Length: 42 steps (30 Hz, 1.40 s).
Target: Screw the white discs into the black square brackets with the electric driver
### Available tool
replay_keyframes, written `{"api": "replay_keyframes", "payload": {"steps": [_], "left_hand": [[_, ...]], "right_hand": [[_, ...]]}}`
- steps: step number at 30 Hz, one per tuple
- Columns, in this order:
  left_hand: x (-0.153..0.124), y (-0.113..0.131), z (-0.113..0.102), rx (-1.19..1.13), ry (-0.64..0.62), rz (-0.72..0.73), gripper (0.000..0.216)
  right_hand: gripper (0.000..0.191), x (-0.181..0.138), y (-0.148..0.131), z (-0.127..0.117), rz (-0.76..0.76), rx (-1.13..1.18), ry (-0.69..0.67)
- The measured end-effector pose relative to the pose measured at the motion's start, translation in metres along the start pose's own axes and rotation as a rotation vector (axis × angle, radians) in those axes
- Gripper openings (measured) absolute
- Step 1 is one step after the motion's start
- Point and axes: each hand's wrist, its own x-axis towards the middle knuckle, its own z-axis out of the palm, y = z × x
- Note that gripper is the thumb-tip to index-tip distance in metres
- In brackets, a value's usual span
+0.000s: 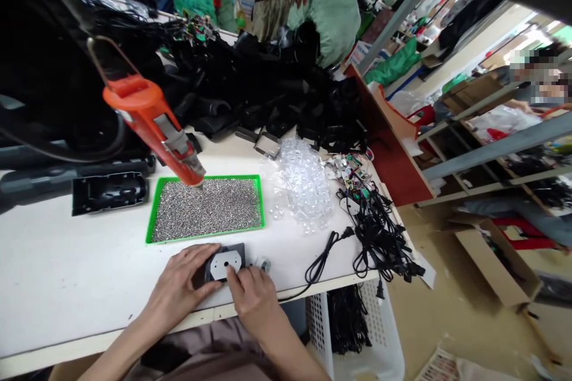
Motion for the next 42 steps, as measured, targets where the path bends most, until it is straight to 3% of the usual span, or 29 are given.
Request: {"api": "replay_keyframes", "payload": {"steps": [5,8,14,21,23,25,27,28,30,33,37,39,42], "left_hand": [[-0.002,-0.005,0.001,0.005,0.017,0.053,0.057],[-0.002,-0.001,-0.001,-0.034,0.021,0.071,0.05],[0.002,0.009,0.014,-0.064,0.134,-0.07,0.037],[0.008,0.011,0.019,-0.021,0.142,-0.137,0.033],[0.009,0.012,0.018,-0.012,0.135,-0.145,0.032],[0.009,0.012,0.018,-0.012,0.128,-0.137,0.033],[0.009,0.012,0.019,-0.015,0.13,-0.127,0.035],[0.009,0.012,0.019,-0.019,0.139,-0.126,0.037],[0.008,0.011,0.021,-0.033,0.171,-0.133,0.041],[0.007,0.012,0.023,-0.055,0.215,-0.139,0.045],[0.004,0.013,0.026,-0.041,0.265,-0.139,0.043],[0.003,0.015,0.027,-0.022,0.283,-0.145,0.041],[0.001,0.017,0.029,-0.006,0.305,-0.137,0.039]], "right_hand": [[0.046,0.013,-0.015,-0.018,0.13,-0.026,-0.231],[0.051,0.019,-0.02,-0.023,0.146,-0.013,-0.293],[0.04,0.012,-0.017,-0.013,0.211,0.035,-0.158],[0.033,0.009,-0.025,-0.005,0.286,0.074,-0.086],[0.027,0.011,-0.016,-0.015,0.264,0.14,-0.047],[0.023,0.009,0.005,-0.034,0.25,0.26,0.075],[0.023,0.002,0.034,-0.055,0.349,0.352,0.222],[0.022,-0.002,0.047,-0.065,0.45,0.363,0.245],[0.021,-0.01,0.066,-0.075,0.544,0.353,0.137],[0.024,-0.013,0.07,-0.065,0.503,0.318,-0.099],[0.037,-0.004,0.058,-0.032,0.504,0.433,-0.223],[0.029,0.0,0.055,-0.025,0.545,0.515,-0.198],[0.025,0.006,0.053,-0.027,0.579,0.555,-0.008]]}}
